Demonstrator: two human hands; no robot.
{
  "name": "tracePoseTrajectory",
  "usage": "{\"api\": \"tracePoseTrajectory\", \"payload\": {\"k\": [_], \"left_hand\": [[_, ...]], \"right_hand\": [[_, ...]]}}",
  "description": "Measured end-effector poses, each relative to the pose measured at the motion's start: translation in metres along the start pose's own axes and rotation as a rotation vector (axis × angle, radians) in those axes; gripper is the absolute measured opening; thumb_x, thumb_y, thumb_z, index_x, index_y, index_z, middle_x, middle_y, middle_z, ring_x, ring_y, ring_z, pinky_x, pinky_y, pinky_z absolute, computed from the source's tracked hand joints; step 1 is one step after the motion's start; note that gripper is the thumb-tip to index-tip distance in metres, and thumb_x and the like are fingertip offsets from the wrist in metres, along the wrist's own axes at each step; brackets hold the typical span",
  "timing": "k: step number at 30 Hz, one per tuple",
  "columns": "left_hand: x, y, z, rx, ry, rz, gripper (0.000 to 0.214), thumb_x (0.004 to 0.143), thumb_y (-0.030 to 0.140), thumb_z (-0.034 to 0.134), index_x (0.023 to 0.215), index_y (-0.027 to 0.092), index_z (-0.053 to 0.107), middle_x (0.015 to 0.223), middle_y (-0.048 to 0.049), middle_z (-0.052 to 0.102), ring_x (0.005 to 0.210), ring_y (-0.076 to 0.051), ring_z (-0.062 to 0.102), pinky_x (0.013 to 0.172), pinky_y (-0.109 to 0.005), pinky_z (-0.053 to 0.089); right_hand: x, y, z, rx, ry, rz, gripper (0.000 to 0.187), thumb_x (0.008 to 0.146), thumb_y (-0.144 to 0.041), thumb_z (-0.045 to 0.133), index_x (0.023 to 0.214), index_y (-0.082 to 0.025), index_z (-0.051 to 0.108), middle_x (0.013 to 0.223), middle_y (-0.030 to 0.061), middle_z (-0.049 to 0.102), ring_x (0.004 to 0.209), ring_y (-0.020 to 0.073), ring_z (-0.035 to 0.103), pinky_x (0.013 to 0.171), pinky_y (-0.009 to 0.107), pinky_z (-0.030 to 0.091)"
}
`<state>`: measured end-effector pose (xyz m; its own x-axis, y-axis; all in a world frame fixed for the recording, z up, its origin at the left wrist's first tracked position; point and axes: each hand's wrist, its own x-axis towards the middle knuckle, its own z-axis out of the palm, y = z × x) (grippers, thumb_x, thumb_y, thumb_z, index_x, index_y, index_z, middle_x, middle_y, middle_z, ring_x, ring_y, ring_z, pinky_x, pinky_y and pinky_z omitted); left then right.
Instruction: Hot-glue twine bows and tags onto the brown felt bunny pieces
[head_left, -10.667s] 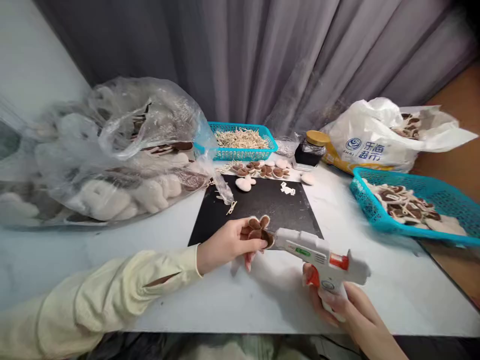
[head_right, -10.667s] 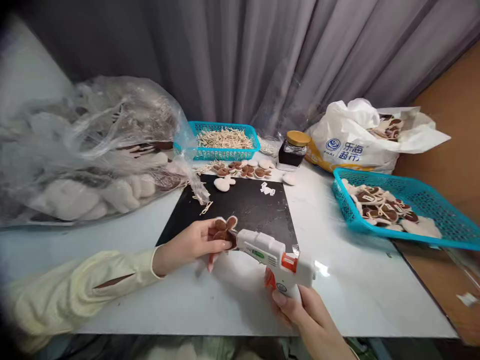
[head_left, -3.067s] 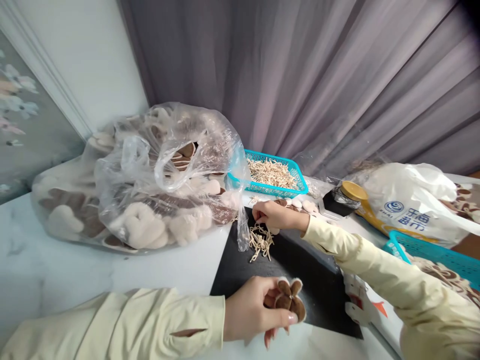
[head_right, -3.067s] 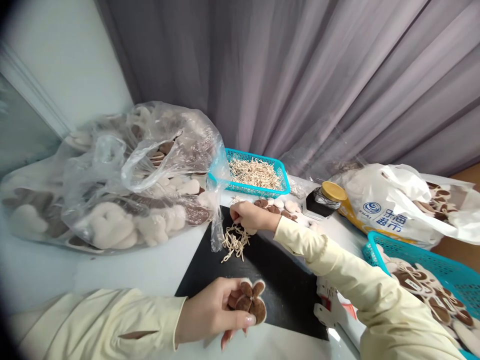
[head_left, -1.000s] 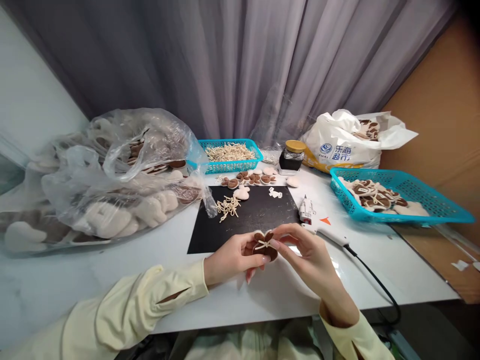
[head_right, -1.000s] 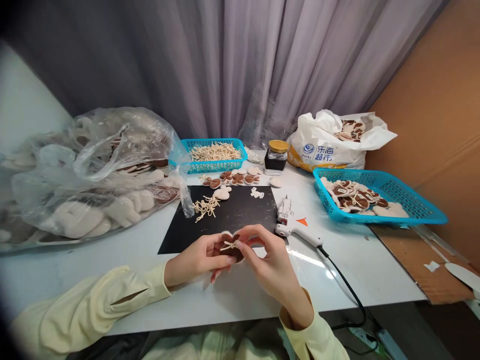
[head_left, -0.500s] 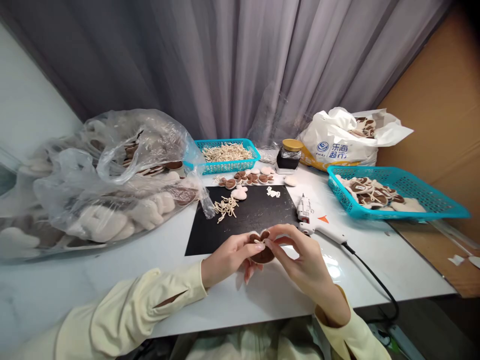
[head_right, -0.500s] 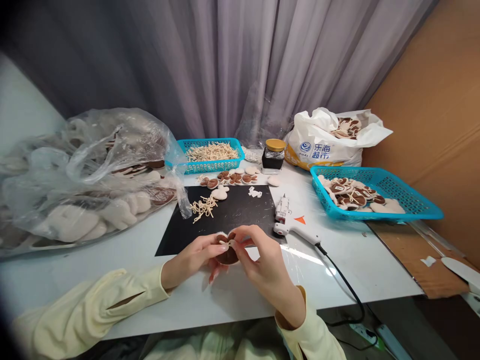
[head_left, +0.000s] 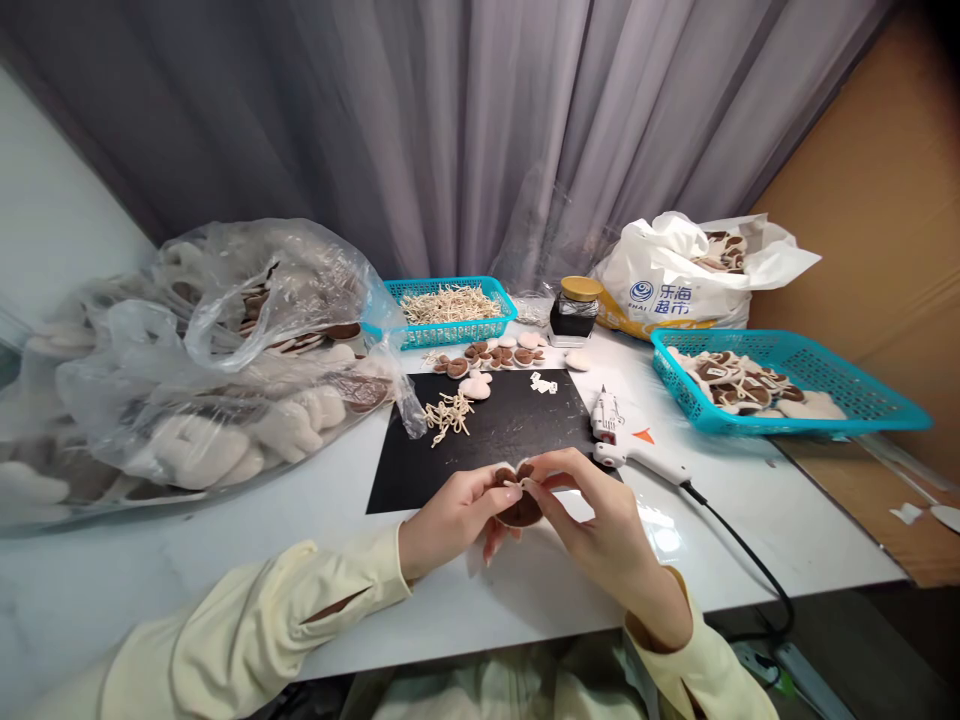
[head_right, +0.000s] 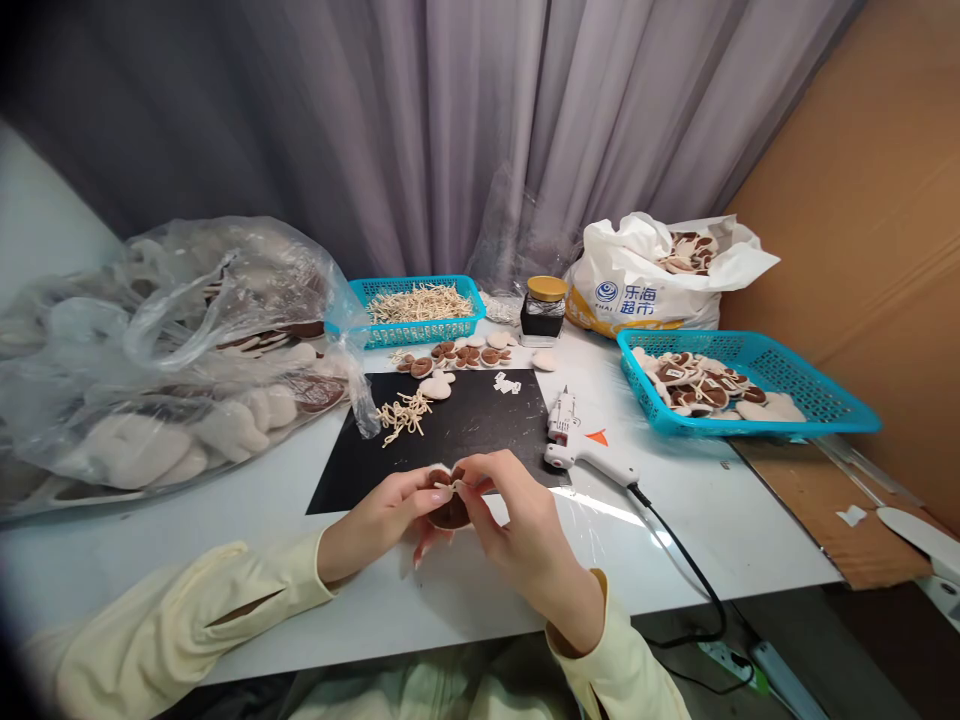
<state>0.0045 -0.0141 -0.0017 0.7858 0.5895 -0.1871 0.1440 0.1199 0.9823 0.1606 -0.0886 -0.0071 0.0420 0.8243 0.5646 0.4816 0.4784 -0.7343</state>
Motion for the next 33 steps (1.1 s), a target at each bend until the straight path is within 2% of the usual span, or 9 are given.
{"api": "tracePoseTrajectory", "payload": {"k": [6, 11, 16, 19, 25, 29, 33], "left_hand": [[0.000, -0.001, -0.001, 0.062, 0.011, -0.001, 0.027, 0.085, 0.041, 0.047, 0.083, 0.015, 0.054, 0.062, 0.0030, 0.055, 0.040, -0.006, 0.046, 0.039, -0.018, 0.037], [-0.001, 0.002, 0.000, 0.123, 0.022, 0.050, 0.027, 0.086, 0.040, 0.047, 0.083, 0.015, 0.055, 0.063, 0.0033, 0.052, 0.044, -0.006, 0.044, 0.041, -0.018, 0.036], [-0.001, 0.003, 0.000, 0.127, 0.063, 0.076, 0.024, 0.083, 0.039, 0.049, 0.077, 0.016, 0.052, 0.061, 0.0040, 0.050, 0.044, -0.007, 0.043, 0.041, -0.019, 0.034], [-0.001, 0.004, 0.000, 0.130, 0.089, 0.082, 0.022, 0.083, 0.037, 0.047, 0.078, 0.016, 0.051, 0.060, 0.0034, 0.052, 0.044, -0.007, 0.043, 0.042, -0.019, 0.036], [-0.001, 0.005, 0.000, 0.076, 0.091, 0.064, 0.022, 0.081, 0.037, 0.047, 0.078, 0.015, 0.051, 0.063, 0.0031, 0.052, 0.045, -0.007, 0.045, 0.041, -0.018, 0.037], [0.000, 0.009, -0.001, 0.016, 0.062, 0.006, 0.024, 0.078, 0.038, 0.049, 0.082, 0.015, 0.052, 0.059, 0.0023, 0.053, 0.043, -0.008, 0.048, 0.039, -0.018, 0.040], [0.000, 0.009, 0.000, -0.037, 0.011, -0.014, 0.029, 0.073, 0.038, 0.059, 0.089, 0.014, 0.051, 0.060, 0.0023, 0.055, 0.044, -0.009, 0.051, 0.038, -0.019, 0.042]], "right_hand": [[-0.001, -0.001, 0.001, -0.043, 0.002, -0.016, 0.013, 0.087, -0.012, 0.047, 0.093, -0.022, 0.052, 0.085, 0.0048, 0.060, 0.074, 0.0154, 0.060, 0.065, 0.030, 0.054], [-0.002, 0.000, 0.002, -0.066, 0.002, -0.028, 0.013, 0.088, -0.014, 0.046, 0.095, -0.023, 0.052, 0.087, 0.0048, 0.060, 0.076, 0.0160, 0.061, 0.067, 0.030, 0.054], [-0.001, -0.003, 0.003, -0.020, 0.028, -0.005, 0.014, 0.087, -0.014, 0.047, 0.097, -0.023, 0.052, 0.087, 0.0042, 0.061, 0.076, 0.0157, 0.063, 0.067, 0.030, 0.056], [0.002, -0.005, 0.002, 0.102, 0.012, 0.079, 0.015, 0.086, -0.018, 0.050, 0.100, -0.022, 0.052, 0.090, 0.0047, 0.059, 0.080, 0.0162, 0.063, 0.069, 0.030, 0.058], [0.002, -0.003, -0.004, 0.294, -0.142, 0.270, 0.027, 0.083, -0.021, 0.056, 0.108, -0.024, 0.047, 0.099, 0.0051, 0.059, 0.090, 0.0168, 0.061, 0.072, 0.029, 0.057], [0.000, 0.002, -0.003, 0.333, -0.120, 0.322, 0.027, 0.082, -0.024, 0.059, 0.106, -0.024, 0.047, 0.097, 0.0045, 0.061, 0.088, 0.0165, 0.062, 0.073, 0.030, 0.057], [0.001, 0.002, 0.000, 0.343, -0.100, 0.326, 0.024, 0.083, -0.026, 0.058, 0.105, -0.023, 0.047, 0.094, 0.0047, 0.061, 0.087, 0.0166, 0.062, 0.072, 0.029, 0.056]]}}
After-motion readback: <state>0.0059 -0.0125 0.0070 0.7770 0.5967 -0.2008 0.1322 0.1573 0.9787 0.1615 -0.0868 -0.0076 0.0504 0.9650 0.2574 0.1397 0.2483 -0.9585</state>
